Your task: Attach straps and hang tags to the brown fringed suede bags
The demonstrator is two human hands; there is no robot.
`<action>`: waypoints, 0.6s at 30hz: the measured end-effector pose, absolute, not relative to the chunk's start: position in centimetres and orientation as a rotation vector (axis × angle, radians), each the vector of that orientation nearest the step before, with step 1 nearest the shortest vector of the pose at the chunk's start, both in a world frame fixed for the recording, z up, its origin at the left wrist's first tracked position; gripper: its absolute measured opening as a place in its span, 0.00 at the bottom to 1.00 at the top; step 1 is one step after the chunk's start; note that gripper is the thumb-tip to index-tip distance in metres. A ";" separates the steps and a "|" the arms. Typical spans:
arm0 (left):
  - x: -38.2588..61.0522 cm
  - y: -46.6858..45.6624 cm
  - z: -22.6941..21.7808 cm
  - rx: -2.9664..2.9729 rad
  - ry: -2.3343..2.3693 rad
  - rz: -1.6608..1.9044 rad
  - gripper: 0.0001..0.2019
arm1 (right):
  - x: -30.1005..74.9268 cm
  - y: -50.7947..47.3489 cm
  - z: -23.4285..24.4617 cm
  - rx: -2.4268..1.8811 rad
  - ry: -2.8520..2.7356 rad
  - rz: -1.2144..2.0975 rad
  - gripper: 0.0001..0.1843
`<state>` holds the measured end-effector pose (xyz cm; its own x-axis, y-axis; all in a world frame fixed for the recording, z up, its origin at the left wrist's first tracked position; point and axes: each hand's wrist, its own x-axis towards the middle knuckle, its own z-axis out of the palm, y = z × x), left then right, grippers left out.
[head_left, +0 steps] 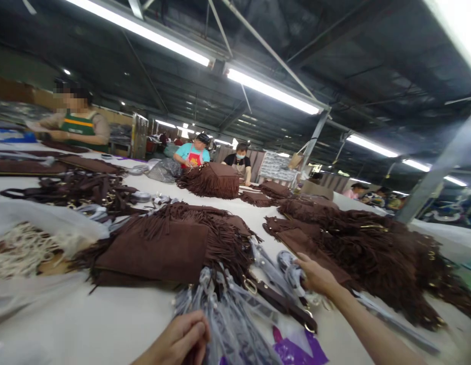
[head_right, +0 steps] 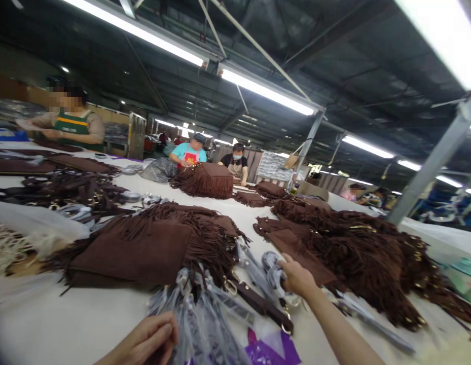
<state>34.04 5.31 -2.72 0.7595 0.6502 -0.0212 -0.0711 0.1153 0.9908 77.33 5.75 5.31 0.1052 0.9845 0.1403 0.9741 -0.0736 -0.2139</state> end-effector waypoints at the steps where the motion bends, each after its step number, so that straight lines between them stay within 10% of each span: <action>1: 34.0 5.2 -2.7 1.335 0.515 0.571 0.28 | 76.9 5.4 5.6 -2.139 -1.927 0.040 0.28; 15: 34.0 2.5 -0.5 1.575 0.519 0.654 0.34 | 46.7 -2.1 3.5 -1.166 -1.766 0.596 0.13; 18: 33.9 2.6 -0.7 1.567 0.551 0.655 0.35 | 45.1 -1.8 3.4 -1.141 -1.626 0.661 0.22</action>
<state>33.88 2.59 -0.69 0.7210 0.6872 0.0889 -0.0299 -0.0973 0.9948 45.10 -1.81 3.36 -0.0539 0.9083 0.4148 0.3612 0.4051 -0.8399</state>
